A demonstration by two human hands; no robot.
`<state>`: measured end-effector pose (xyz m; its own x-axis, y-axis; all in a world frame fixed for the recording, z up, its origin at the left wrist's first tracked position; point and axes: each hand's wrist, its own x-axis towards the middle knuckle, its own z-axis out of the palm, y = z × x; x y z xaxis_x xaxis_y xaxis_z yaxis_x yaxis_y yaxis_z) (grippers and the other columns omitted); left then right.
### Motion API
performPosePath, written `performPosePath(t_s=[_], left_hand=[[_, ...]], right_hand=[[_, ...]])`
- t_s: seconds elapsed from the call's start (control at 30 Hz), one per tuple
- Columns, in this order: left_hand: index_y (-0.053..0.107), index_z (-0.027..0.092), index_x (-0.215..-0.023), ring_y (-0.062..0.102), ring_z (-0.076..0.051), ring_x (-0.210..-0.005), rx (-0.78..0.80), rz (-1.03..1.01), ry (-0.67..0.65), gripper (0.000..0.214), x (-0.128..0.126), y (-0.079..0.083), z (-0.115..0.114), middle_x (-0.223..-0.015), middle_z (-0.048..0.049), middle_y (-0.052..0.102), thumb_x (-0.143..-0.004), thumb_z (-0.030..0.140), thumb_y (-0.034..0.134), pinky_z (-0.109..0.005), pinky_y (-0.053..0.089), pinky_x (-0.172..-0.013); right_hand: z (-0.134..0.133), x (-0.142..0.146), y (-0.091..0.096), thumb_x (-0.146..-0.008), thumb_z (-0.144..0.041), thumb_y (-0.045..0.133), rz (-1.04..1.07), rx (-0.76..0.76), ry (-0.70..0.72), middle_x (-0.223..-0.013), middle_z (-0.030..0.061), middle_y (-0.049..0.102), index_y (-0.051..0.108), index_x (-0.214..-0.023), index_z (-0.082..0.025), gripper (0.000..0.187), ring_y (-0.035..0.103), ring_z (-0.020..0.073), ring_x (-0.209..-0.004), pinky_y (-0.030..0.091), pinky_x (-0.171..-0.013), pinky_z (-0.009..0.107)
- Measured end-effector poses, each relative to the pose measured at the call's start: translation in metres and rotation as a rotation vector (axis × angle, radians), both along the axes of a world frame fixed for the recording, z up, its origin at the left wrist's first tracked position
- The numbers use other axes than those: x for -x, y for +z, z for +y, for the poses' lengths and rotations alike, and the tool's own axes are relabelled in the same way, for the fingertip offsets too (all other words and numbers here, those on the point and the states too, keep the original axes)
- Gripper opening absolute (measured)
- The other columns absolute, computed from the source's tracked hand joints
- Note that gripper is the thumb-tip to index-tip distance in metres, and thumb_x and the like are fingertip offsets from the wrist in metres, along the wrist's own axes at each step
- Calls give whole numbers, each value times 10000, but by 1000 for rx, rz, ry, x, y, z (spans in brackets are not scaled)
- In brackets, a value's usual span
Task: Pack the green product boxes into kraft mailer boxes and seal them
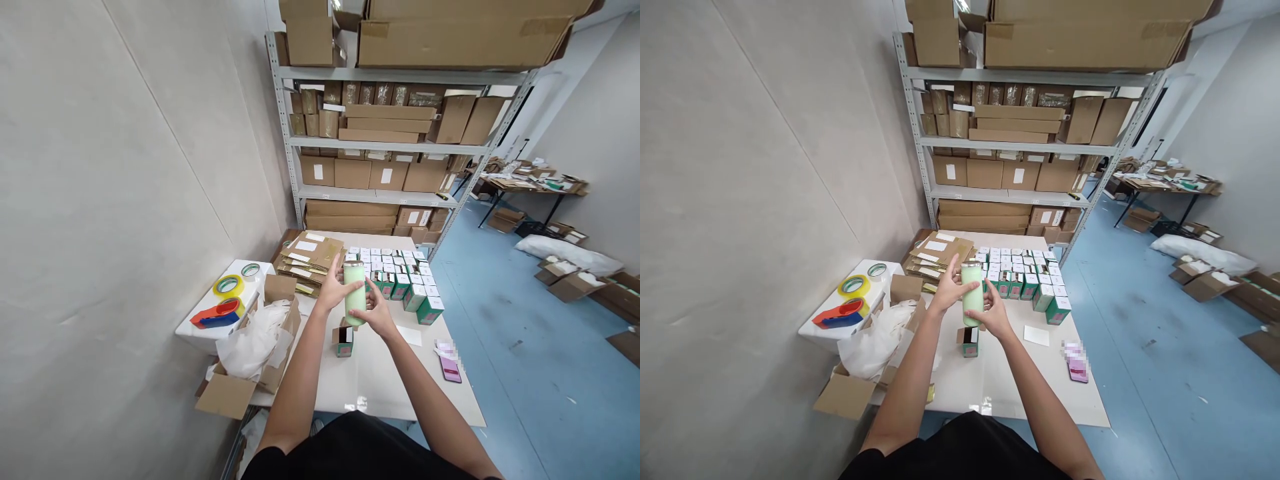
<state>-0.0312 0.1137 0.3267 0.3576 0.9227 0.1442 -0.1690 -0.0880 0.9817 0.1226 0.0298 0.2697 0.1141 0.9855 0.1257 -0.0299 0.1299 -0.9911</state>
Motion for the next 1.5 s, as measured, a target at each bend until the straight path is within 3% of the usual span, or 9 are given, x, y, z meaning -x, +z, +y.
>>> performPosePath(t_s=[0.2, 0.37, 0.6, 0.77, 0.87, 1.03, 1.23, 1.4, 1.5], left_hand=[[174, 258, -1670, 678, -291, -1195, 44, -96, -43, 1251, 6, -8, 3, -1385, -172, 653, -692, 394, 942, -471, 541, -1049], [245, 284, -1658, 608, -308, -1300, -7, -12, 51, 1256, 7, -9, 1, -1543, -171, 527, -639, 372, 973, -445, 524, -1078], [220, 276, -1667, 655, -292, -1218, 3, -56, 32, 1260, 9, -2, -4, -1443, -157, 620, -654, 360, 965, -415, 557, -1019], [244, 254, -1661, 672, -289, -1181, 3, -7, 192, 1307, 9, -6, 0, -1359, -149, 673, -594, 300, 997, -421, 554, -1018], [154, 268, -1676, 684, -285, -1159, 34, -68, 98, 1345, 9, -8, -1, -1344, -145, 686, -618, 316, 982, -445, 561, -1006], [320, 247, -1630, 663, -288, -1201, 30, -10, 134, 1208, 11, -12, -4, -1365, -153, 665, -623, 331, 982, -419, 548, -1030], [272, 247, -1636, 707, -263, -1086, 64, -67, 15, 1194, 8, -21, -4, -1201, -113, 730, -666, 379, 956, -407, 582, -956], [441, 257, -1521, 713, -251, -1051, -36, 40, 216, 1032, 0, -25, -4, -1213, -113, 695, -640, 359, 968, -382, 597, -926], [427, 264, -1480, 732, -228, -962, -31, 24, 181, 977, 2, -25, -5, -1132, -93, 712, -661, 365, 951, -361, 615, -850]], right_hand=[[-5, 3, -1, -700, -409, 901, 42, -12, 138, -1257, 83, 668, 122, -1663, -352, 1240, 693, 262, -1068, 561, -976, 486], [-6, 8, -3, -618, -396, 956, -30, 5, -24, -1133, 61, 675, 146, -1665, -322, 1326, 682, 276, -1027, 563, -967, 498], [-5, 12, -9, -673, -428, 921, 39, 13, 30, -1182, 90, 672, 168, -1657, -321, 1243, 691, 286, -1039, 589, -917, 485], [-5, 19, -12, -629, -400, 944, 26, 5, -27, -1209, 82, 668, 122, -1666, -319, 1326, 684, 281, -1073, 577, -945, 468], [-5, 19, -15, -688, -411, 905, 33, -8, 35, -1273, 100, 667, 145, -1664, -309, 1242, 682, 275, -1113, 541, -1005, 477], [-7, 16, -18, -638, -415, 935, -61, 5, -74, -1097, 75, 705, 204, -1655, -264, 1262, 681, 274, -996, 551, -948, 468], [-9, 13, -25, -691, -435, 892, -64, 1, 13, -1268, 96, 642, 188, -1662, -304, 1207, 647, 278, -1117, 521, -988, 459], [-5, 20, -34, -621, -430, 940, -171, -4, -193, -1176, 61, 644, 190, -1661, -309, 1288, 640, 250, -983, 551, -927, 442], [-3, 21, -34, -694, -418, 890, -140, -23, -111, -1211, 79, 646, 155, -1666, -309, 1223, 660, 253, -1003, 564, -921, 435]])
